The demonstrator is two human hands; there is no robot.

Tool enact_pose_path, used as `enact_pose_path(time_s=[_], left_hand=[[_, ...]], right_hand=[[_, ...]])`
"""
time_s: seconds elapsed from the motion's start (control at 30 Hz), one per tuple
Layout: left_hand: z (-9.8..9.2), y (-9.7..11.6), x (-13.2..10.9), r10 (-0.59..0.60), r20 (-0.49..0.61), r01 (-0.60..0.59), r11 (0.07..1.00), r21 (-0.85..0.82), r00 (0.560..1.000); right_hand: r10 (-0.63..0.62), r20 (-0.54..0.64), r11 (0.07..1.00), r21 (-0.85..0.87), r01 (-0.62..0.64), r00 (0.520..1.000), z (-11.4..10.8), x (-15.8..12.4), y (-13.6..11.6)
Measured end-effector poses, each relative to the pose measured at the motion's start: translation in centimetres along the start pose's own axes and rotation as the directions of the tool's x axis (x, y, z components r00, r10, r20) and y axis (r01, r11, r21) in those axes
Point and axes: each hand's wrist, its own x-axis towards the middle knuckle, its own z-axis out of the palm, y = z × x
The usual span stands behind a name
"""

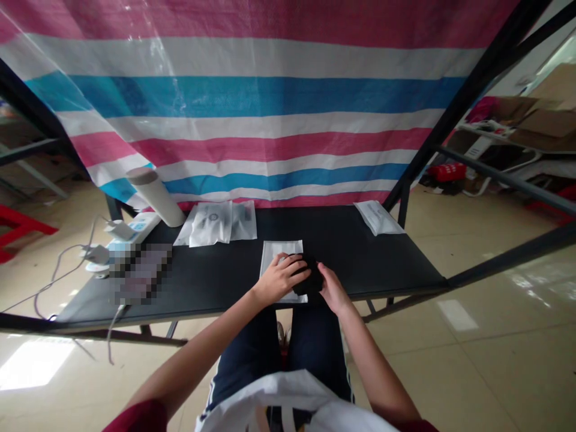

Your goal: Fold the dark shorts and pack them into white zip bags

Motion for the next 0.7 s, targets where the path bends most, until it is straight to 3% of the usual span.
enact_pose_path(time_s=[0.1, 0.17, 0.23, 0.3, 0.33, 0.4, 0.5, 0.63, 0.7], left_hand=[[0.8, 0.9, 0.1, -0.045, 0.027, 0.045, 0.999, -0.012, 0.999], [2.0, 1.3, 0.0, -0.142, 0.036, 0.143, 0.988, -0.052, 0.989], [3.6, 1.7, -0.4, -0.304, 0.008, 0.302, 0.942, -0.145, 0.953], [5.2, 2.0, -1.1, -0.468, -0.035, 0.446, 0.859, -0.25, 0.883], [5.8, 2.1, -1.6, -0.514, -0.04, 0.483, 0.828, -0.284, 0.857], [6.6, 2.4, -2.4, -0.521, -0.001, 0.497, 0.816, -0.296, 0.854], [6.4, 2.7, -3.0, -0.496, 0.1, 0.505, 0.834, -0.222, 0.863], [4.9, 3.0, -2.5, -0.651, 0.111, 0.658, 0.752, -0.036, 0.751], [4.5, 2.9, -2.1, -0.688, 0.118, 0.688, 0.724, 0.043, 0.716]], right_hand=[[0.069, -0.052, 0.997, -0.038, -0.071, 0.996, -0.3, -0.5, -0.3], [0.121, -0.091, 0.991, -0.037, -0.125, 0.989, -0.7, -0.6, -0.4], [0.137, -0.124, 0.989, -0.036, -0.142, 0.983, -1.3, -0.6, -0.4], [0.12, -0.149, 0.993, 0.004, -0.121, 0.982, -2.1, -0.3, -0.4], [0.109, -0.164, 0.994, 0.043, -0.103, 0.98, -2.5, 0.0, -0.4], [0.088, -0.197, 0.989, 0.134, -0.062, 0.977, -3.4, 0.6, -0.1], [0.006, -0.249, 0.985, 0.168, 0.037, 0.968, -4.6, 1.8, 0.6], [-0.131, -0.25, 0.987, 0.056, 0.149, 0.959, -5.4, 2.9, 2.0], [-0.177, -0.217, 0.984, -0.015, 0.178, 0.96, -5.3, 3.3, 2.6]])
